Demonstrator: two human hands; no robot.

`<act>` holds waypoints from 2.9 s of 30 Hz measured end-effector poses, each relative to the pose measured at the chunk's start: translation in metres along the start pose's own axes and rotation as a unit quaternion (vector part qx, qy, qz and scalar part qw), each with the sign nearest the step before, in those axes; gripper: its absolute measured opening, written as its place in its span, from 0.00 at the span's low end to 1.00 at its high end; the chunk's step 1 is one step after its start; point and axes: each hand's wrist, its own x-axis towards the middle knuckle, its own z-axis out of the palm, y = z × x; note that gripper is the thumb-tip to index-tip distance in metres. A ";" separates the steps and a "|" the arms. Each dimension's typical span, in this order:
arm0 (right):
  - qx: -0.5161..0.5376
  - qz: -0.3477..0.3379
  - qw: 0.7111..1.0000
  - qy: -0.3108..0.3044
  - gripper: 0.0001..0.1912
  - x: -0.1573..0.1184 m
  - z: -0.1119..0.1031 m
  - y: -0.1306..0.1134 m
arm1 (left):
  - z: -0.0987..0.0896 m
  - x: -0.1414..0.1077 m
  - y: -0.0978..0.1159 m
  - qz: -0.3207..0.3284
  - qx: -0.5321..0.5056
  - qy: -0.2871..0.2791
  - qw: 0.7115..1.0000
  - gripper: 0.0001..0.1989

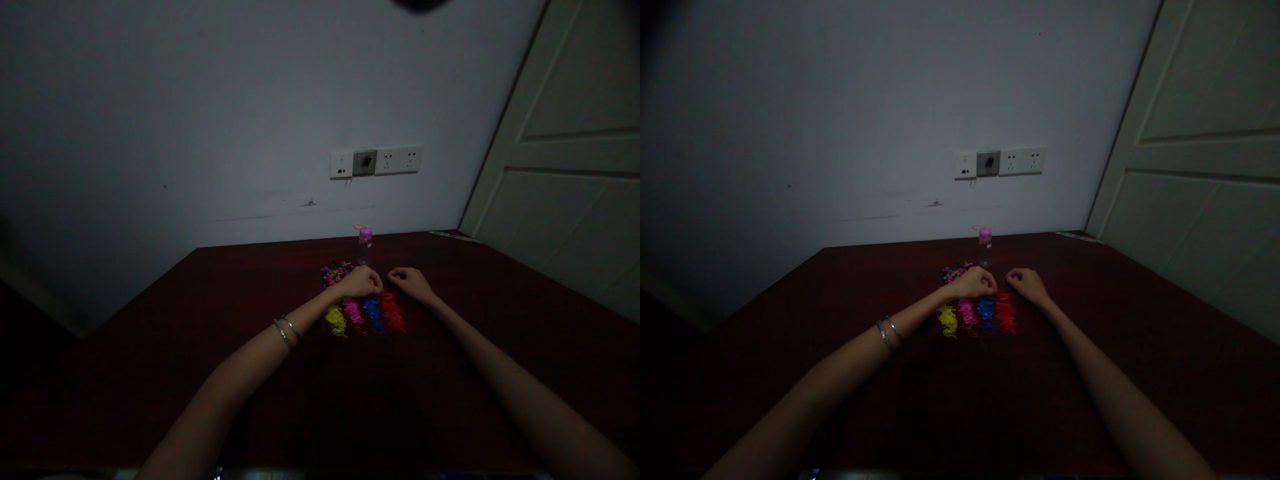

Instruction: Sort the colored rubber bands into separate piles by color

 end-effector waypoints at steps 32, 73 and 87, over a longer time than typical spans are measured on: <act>0.005 0.046 0.999 0.000 0.14 -0.001 0.000 -0.004 | -0.067 -0.039 -0.154 -0.241 -0.070 0.367 0.896 0.10; 0.036 -0.134 0.984 -0.113 0.13 0.021 0.021 -0.105 | -0.058 -0.040 -0.171 -0.183 -0.156 0.411 0.880 0.08; 0.146 -0.120 0.977 -0.100 0.13 0.007 0.006 -0.125 | -0.059 -0.041 -0.169 -0.191 -0.155 0.412 0.877 0.09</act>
